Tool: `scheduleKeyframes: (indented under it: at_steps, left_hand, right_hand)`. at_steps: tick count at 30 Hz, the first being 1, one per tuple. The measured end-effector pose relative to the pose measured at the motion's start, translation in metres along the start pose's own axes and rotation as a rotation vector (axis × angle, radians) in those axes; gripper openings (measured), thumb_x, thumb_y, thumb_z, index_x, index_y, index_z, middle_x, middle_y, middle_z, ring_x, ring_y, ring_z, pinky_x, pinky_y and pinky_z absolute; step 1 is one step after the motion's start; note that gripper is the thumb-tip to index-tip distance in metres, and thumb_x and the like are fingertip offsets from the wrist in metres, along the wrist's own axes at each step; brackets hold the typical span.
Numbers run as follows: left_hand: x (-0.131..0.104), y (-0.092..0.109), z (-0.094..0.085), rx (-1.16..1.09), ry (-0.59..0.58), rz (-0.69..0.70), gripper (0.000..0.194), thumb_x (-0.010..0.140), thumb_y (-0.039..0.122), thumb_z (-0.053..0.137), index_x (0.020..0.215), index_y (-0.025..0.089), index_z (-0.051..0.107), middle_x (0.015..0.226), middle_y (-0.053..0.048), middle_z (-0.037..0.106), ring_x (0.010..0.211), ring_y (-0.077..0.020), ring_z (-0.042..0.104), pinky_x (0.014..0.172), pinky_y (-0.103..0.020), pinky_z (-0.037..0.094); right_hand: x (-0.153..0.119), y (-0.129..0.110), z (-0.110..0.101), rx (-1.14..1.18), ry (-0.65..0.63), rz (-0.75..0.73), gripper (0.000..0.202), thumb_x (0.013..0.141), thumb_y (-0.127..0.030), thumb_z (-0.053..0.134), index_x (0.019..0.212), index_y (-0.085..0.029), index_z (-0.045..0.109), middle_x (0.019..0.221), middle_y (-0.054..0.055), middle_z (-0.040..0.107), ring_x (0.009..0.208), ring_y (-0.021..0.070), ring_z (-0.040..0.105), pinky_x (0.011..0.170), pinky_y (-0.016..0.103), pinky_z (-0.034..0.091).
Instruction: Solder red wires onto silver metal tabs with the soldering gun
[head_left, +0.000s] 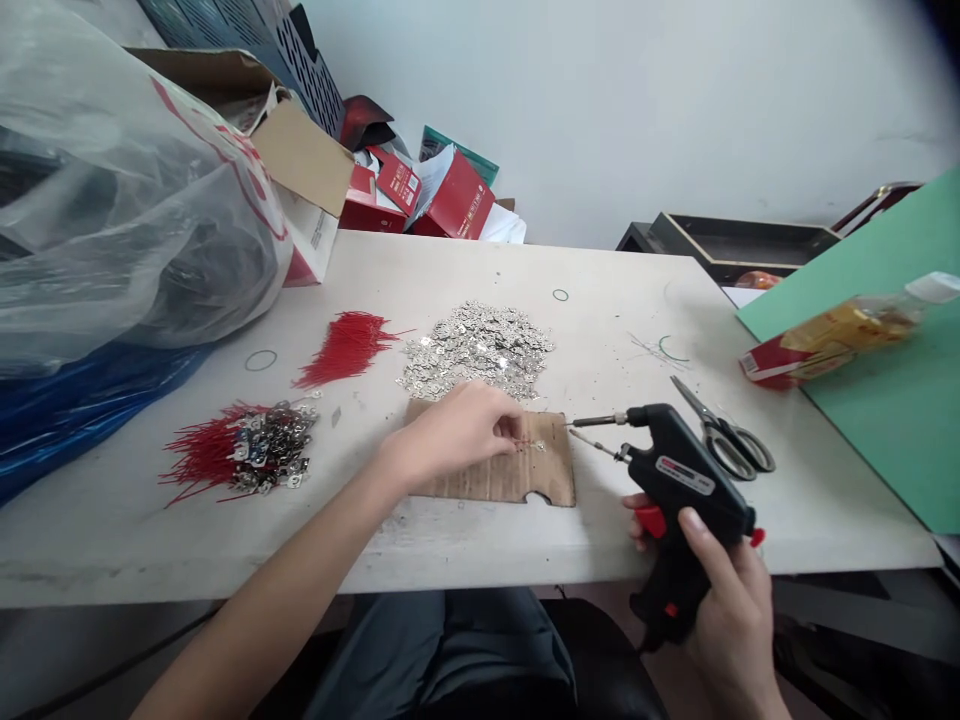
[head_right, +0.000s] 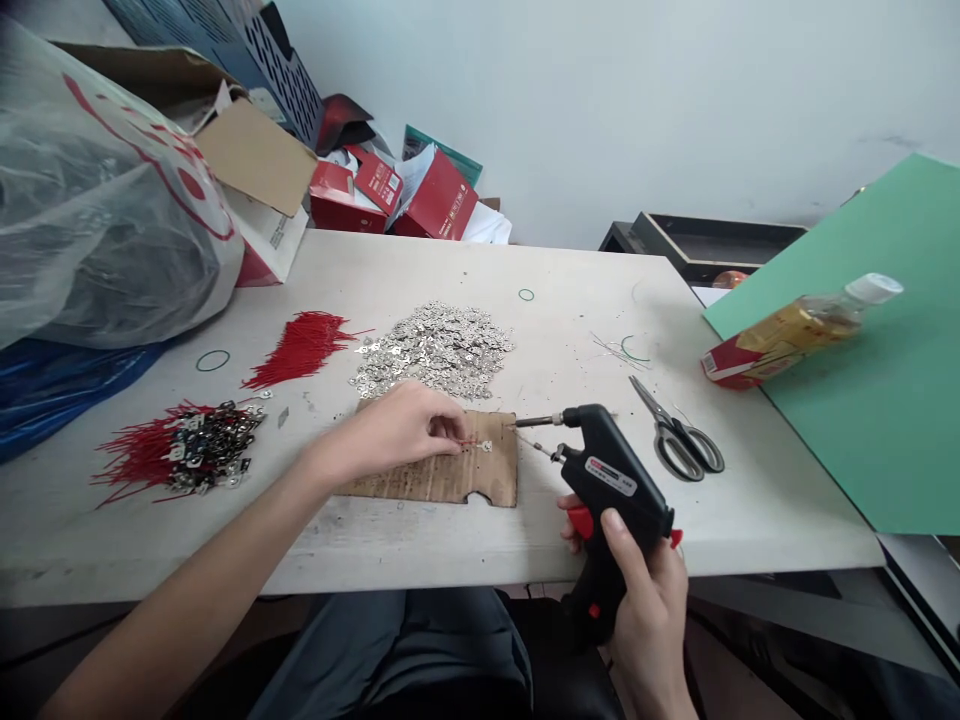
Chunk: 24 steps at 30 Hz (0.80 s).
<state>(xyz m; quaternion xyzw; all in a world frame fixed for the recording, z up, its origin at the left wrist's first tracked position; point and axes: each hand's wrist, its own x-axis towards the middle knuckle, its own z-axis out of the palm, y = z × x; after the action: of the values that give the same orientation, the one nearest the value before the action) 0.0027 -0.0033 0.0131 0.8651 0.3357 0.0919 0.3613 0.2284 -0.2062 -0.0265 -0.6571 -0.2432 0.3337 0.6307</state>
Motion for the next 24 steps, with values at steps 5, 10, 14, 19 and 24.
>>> scheduleKeyframes:
  at_steps: [5, 10, 14, 19, 24]
  left_hand:
    - [0.0, 0.0, -0.003, -0.003, -0.051, -0.001, 0.015, 0.094, 0.012, 0.081, 0.091, 0.024, 0.088, 0.097, 0.001, 0.088, 0.089, -0.0169, 0.078, 0.084, -0.032, 0.055]
    - [-0.001, 0.006, -0.005, 0.039, -0.072, -0.042, 0.017, 0.095, 0.01, 0.077, 0.089, 0.023, 0.086, 0.095, 0.001, 0.087, 0.082, -0.0154, 0.075, 0.077, -0.03, 0.052]
    - [-0.001, 0.006, -0.008, 0.029, -0.119, -0.066, 0.013, 0.096, 0.015, 0.079, 0.086, 0.022, 0.084, 0.095, 0.0, 0.086, 0.081, -0.0158, 0.072, 0.076, -0.03, 0.051]
    - [0.0, 0.002, -0.005, 0.024, -0.141, -0.051, 0.015, 0.098, 0.016, 0.077, 0.084, 0.02, 0.081, 0.094, -0.002, 0.084, 0.081, -0.0163, 0.07, 0.072, -0.03, 0.049]
    - [0.0, 0.0, -0.003, 0.019, -0.134, -0.061, 0.017, 0.099, 0.02, 0.076, 0.082, 0.02, 0.079, 0.087, -0.002, 0.081, 0.077, -0.0161, 0.067, 0.071, -0.032, 0.046]
  right_hand:
    - [-0.004, 0.01, -0.004, -0.048, -0.044, 0.004, 0.033, 0.094, -0.051, 0.085, 0.1, -0.019, 0.086, 0.1, 0.013, 0.085, 0.079, 0.0305, 0.078, 0.066, 0.038, 0.062]
    - [-0.003, 0.009, -0.003, -0.121, -0.076, -0.006, 0.035, 0.092, -0.053, 0.087, 0.098, -0.019, 0.089, 0.098, 0.012, 0.086, 0.08, 0.0274, 0.078, 0.072, 0.035, 0.063]
    - [-0.006, 0.007, -0.002, -0.186, -0.094, -0.024, 0.035, 0.093, -0.055, 0.086, 0.094, -0.02, 0.089, 0.097, 0.011, 0.085, 0.078, 0.026, 0.075, 0.072, 0.035, 0.06]
    - [-0.005, 0.011, -0.004, -0.212, -0.116, -0.059, 0.035, 0.094, -0.055, 0.085, 0.095, -0.021, 0.09, 0.096, 0.011, 0.085, 0.086, 0.0311, 0.079, 0.073, 0.037, 0.06]
    - [-0.004, 0.016, -0.006, -0.245, -0.138, -0.085, 0.035, 0.096, -0.055, 0.084, 0.1, -0.021, 0.091, 0.097, 0.012, 0.085, 0.091, 0.0316, 0.08, 0.076, 0.037, 0.06]
